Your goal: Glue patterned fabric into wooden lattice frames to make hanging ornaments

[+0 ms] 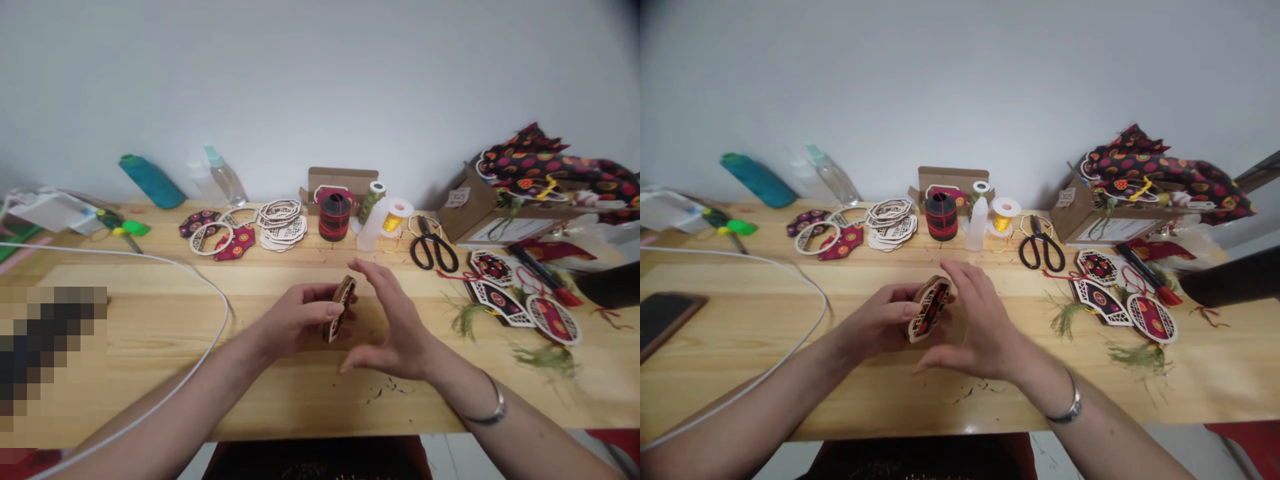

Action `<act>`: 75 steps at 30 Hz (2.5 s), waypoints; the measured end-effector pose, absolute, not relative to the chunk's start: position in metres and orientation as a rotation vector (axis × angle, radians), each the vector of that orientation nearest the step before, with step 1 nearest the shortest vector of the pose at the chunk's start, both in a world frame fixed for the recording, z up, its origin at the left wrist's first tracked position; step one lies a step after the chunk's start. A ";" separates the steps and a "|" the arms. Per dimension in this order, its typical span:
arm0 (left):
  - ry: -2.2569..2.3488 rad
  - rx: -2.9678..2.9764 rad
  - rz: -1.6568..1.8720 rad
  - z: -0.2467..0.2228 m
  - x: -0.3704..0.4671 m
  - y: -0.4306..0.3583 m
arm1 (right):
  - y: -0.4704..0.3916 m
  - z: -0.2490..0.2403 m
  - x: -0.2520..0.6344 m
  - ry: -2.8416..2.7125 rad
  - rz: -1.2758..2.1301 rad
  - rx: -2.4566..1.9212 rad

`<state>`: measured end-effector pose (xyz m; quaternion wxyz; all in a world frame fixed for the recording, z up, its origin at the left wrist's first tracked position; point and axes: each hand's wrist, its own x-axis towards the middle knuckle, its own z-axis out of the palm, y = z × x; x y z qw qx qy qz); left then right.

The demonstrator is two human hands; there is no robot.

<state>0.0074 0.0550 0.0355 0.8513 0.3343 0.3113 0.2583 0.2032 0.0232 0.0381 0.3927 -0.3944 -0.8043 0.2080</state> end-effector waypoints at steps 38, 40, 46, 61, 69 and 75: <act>0.624 0.754 0.594 0.029 0.009 0.050 | 0.023 0.027 0.192 -2.105 0.101 -1.022; 0.620 0.734 0.576 0.030 0.010 0.050 | 0.023 0.027 0.193 -2.106 0.132 -1.035; 0.578 0.676 0.569 0.023 0.013 0.049 | 0.024 0.024 0.195 -2.082 0.271 -1.083; 0.492 0.667 0.543 0.023 0.014 0.049 | 0.026 0.028 0.194 -2.037 0.347 -1.105; 0.512 0.697 0.518 0.021 0.010 0.049 | 0.024 0.022 0.193 -2.060 0.240 -1.078; 0.537 0.714 0.494 0.025 0.009 0.049 | 0.024 0.022 0.193 -2.091 0.134 -1.035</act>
